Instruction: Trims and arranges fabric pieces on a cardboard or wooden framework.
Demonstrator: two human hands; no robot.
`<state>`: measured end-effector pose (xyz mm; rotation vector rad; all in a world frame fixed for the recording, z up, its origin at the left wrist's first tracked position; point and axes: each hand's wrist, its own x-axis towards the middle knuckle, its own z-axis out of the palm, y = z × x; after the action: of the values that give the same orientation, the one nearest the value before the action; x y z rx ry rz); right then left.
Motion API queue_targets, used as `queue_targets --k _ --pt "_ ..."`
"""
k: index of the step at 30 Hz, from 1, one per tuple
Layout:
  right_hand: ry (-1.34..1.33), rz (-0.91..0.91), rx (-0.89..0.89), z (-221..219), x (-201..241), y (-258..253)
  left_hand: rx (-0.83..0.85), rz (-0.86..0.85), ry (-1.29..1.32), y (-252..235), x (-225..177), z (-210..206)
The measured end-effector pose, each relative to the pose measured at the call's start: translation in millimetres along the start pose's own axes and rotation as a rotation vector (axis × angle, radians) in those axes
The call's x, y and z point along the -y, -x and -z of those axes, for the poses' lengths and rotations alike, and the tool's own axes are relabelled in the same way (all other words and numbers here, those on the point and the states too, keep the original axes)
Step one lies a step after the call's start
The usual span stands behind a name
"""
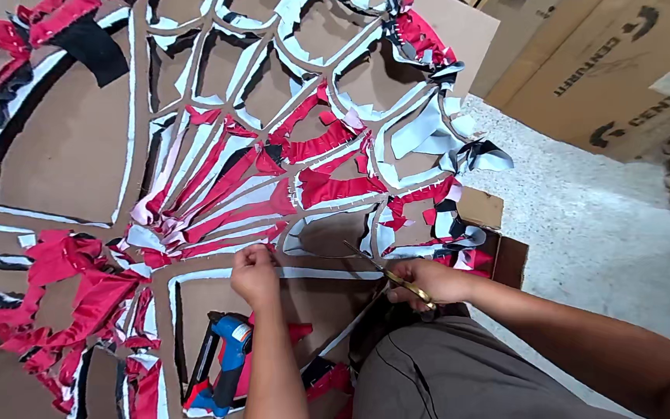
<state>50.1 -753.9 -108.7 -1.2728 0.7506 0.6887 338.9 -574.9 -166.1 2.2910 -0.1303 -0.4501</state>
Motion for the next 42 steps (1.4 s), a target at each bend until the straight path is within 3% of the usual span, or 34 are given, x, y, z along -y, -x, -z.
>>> queue_targets --k 3,9,13,16,18,23,28,42 --pt "0.057 -0.01 -0.043 13 -1 14 -0.008 -0.071 -0.04 12 16 21" --pt "0.098 0.042 -0.114 30 -7 27 0.202 -0.319 -0.297 27 28 24" --pt "0.471 0.097 -0.11 44 16 19 0.37 -0.44 -0.59 24 0 8" --pt "0.706 0.185 -0.078 61 57 -3 0.504 -0.417 -0.748 43 -15 -9" --pt "0.841 0.225 -0.017 72 91 -28 0.452 -0.424 -0.72 60 -9 -20" --pt "1.237 0.181 0.223 64 170 -100 0.118 -0.519 -0.415 81 31 -45" --pt "1.435 0.134 0.341 43 214 -136 0.107 -0.505 -0.3 80 42 -49" --pt "1.286 0.015 0.404 42 218 -147 -0.021 -0.585 -0.22 76 52 -58"
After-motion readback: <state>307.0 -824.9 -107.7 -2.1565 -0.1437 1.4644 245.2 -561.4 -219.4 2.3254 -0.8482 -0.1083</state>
